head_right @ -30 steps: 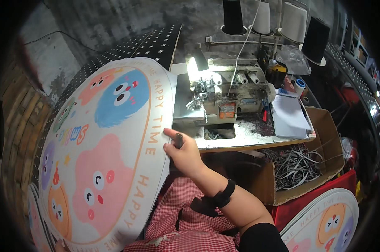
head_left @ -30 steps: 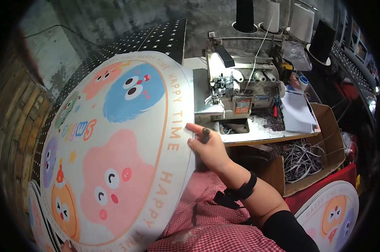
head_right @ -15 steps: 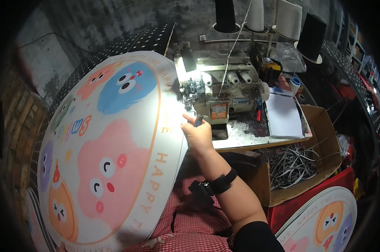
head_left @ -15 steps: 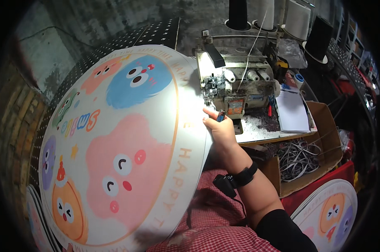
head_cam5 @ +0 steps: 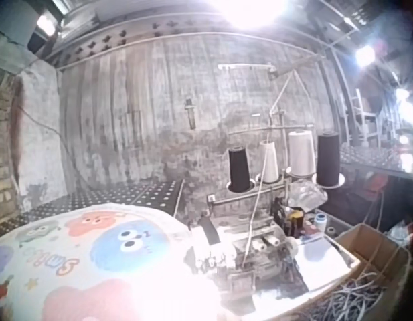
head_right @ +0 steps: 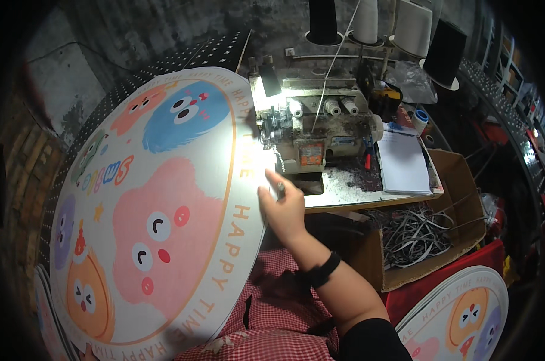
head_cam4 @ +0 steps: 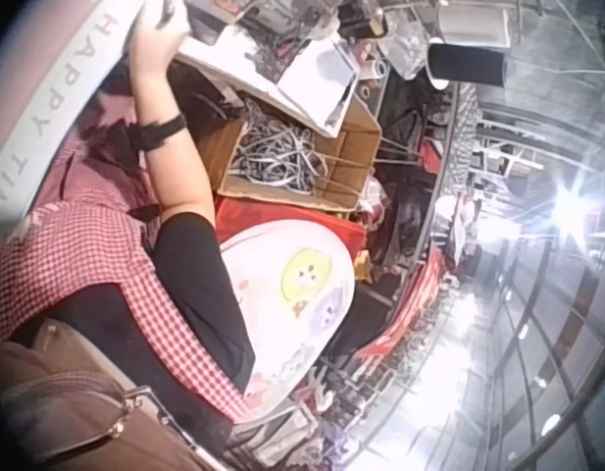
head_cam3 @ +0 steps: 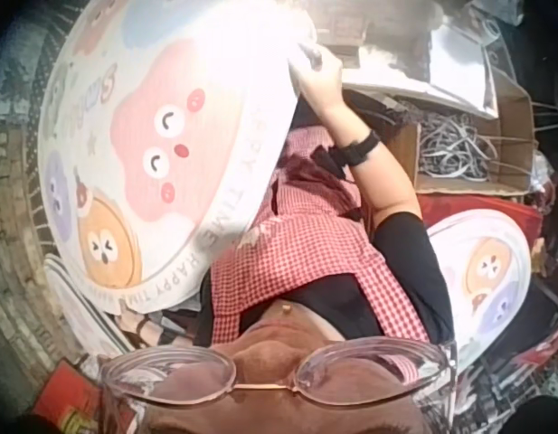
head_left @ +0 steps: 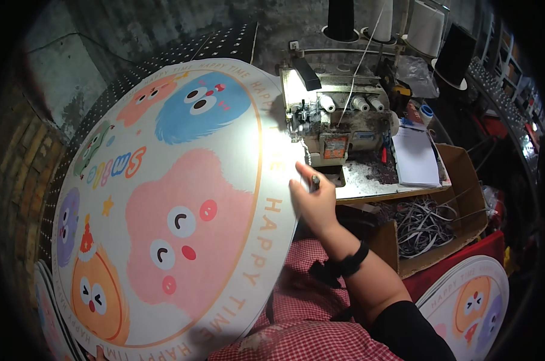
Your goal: Applying a border trim to round character mats using an industrial sewing machine.
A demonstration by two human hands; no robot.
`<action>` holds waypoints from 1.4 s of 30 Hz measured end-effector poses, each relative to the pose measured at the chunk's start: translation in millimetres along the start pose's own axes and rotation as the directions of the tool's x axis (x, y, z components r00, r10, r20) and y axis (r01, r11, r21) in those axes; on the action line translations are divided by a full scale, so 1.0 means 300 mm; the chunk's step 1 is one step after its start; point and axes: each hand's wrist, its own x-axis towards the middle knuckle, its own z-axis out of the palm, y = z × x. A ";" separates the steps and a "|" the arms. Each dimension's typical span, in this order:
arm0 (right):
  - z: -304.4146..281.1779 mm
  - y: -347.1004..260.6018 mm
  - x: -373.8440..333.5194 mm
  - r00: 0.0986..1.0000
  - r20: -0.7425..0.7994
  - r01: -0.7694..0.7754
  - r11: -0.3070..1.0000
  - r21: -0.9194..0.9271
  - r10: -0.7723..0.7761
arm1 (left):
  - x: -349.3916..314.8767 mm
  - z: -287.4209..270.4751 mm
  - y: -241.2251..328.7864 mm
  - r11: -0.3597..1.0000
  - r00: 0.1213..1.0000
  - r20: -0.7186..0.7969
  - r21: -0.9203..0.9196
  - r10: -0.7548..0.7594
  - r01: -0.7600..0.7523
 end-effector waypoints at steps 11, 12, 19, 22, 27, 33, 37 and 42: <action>0.002 -0.081 -0.148 0.986 0.123 -0.111 0.994 -0.009 0.111 | -0.083 0.090 0.002 0.992 0.997 0.052 -0.106 -0.060 0.065; 0.004 -0.073 -0.154 0.986 0.123 -0.109 0.994 -0.011 0.110 | -0.119 0.112 0.035 0.992 0.997 0.053 -0.107 -0.062 0.067; 0.001 -0.058 -0.195 0.973 0.145 -0.191 0.980 0.054 0.182 | -0.332 0.192 0.143 0.983 0.998 0.016 -0.177 -0.054 0.056; 0.000 -0.055 -0.213 0.971 0.142 -0.206 0.974 0.089 0.193 | -0.419 0.214 0.173 0.955 0.996 0.045 -0.285 -0.073 0.083; -0.009 -0.069 -0.235 0.968 0.126 -0.229 0.968 0.106 0.215 | -0.455 0.212 0.092 0.881 0.968 0.177 -0.411 -0.176 0.235; -0.011 -0.079 -0.264 0.958 0.154 -0.271 0.939 0.213 0.242 | -0.531 0.220 -0.061 0.829 0.745 0.389 -0.107 0.542 -0.548; -0.006 -0.115 -0.284 0.956 0.170 -0.267 0.949 0.165 0.240 | -0.577 0.278 -0.107 0.830 0.742 0.375 -0.293 0.556 -0.474; -0.005 -0.115 -0.334 0.951 0.204 -0.235 0.972 -0.017 0.234 | -0.641 0.307 -0.061 0.883 0.808 0.528 -0.468 0.260 0.021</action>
